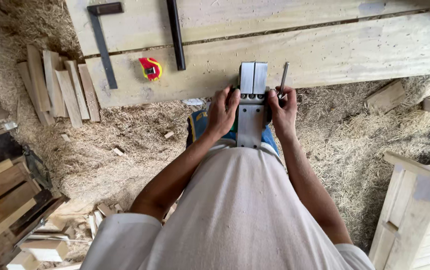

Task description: The person walks through a workshop to a table and manipulates a metal and green tool, adjusting screws and sliding a metal plate by hand.

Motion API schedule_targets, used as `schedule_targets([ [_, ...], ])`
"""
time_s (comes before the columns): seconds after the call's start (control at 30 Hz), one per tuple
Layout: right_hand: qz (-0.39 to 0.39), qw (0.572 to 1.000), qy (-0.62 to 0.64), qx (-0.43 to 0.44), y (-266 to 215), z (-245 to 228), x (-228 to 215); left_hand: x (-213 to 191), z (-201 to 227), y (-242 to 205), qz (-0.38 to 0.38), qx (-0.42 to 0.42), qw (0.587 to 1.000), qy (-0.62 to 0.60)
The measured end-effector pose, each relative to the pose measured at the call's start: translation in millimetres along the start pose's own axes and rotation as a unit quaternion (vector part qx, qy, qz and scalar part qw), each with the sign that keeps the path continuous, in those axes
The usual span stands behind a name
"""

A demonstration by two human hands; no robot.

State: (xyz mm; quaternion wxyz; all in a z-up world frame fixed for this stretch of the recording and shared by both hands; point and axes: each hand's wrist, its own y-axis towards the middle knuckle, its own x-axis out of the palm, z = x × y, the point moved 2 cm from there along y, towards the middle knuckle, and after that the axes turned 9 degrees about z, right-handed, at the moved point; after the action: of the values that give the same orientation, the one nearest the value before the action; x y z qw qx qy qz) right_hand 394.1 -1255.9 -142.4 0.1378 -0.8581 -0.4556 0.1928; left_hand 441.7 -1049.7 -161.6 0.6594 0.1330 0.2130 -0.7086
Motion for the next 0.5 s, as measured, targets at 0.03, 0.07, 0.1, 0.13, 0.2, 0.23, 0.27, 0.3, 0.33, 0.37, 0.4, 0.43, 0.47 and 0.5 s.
schedule_targets([
  [0.03, -0.008, 1.000, -0.017, -0.001, 5, 0, -1, 2, 3, 6, -0.020, -0.019, 0.999, -0.020],
  [0.07, 0.000, 0.999, -0.047, -0.021, 6, -1, -4, 3, 7, 7, -0.027, -0.016, 0.999, -0.027],
  [0.1, 0.006, 0.996, -0.078, -0.042, 8, -4, -7, 3, 10, 9, -0.033, -0.012, 0.999, -0.034],
  [0.13, 0.014, 0.992, -0.109, -0.063, 8, -7, -11, 3, 14, 9, -0.039, -0.009, 0.998, -0.043],
  [0.2, 0.040, 0.978, -0.184, -0.090, 10, -22, -23, 1, 20, 9, -0.044, -0.026, 0.994, -0.092],
  [0.23, 0.052, 0.968, -0.222, -0.105, 11, -31, -27, 0, 23, 10, -0.045, -0.034, 0.991, -0.117],
  [0.27, 0.014, 0.973, -0.220, -0.074, 12, -39, -28, 0, 26, 11, -0.048, -0.032, 0.990, -0.130],
  [0.3, -0.024, 0.975, -0.218, -0.043, 12, -49, -34, 0, 28, 12, -0.051, -0.030, 0.988, -0.142],
  [0.33, -0.062, 0.974, -0.216, -0.014, 10, -58, -35, -2, 28, 11, -0.055, -0.027, 0.986, -0.155],
  [0.37, -0.106, 0.972, -0.204, -0.038, 8, -67, -30, -3, 28, 10, -0.053, -0.034, 0.987, -0.145],
  [0.4, -0.147, 0.968, -0.192, -0.063, 7, -76, -25, -1, 28, 11, -0.053, -0.039, 0.988, -0.137],
  [0.43, -0.188, 0.962, -0.180, -0.088, 6, -84, -19, 0, 27, 12, -0.053, -0.045, 0.989, -0.129],
  [0.47, -0.175, 0.948, -0.234, -0.127, 7, -91, -13, 2, 26, 13, -0.051, -0.052, 0.988, -0.133],
  [0.5, -0.162, 0.930, -0.286, -0.167, 7, -96, -6, 4, 25, 13, -0.048, -0.059, 0.988, -0.137],
])
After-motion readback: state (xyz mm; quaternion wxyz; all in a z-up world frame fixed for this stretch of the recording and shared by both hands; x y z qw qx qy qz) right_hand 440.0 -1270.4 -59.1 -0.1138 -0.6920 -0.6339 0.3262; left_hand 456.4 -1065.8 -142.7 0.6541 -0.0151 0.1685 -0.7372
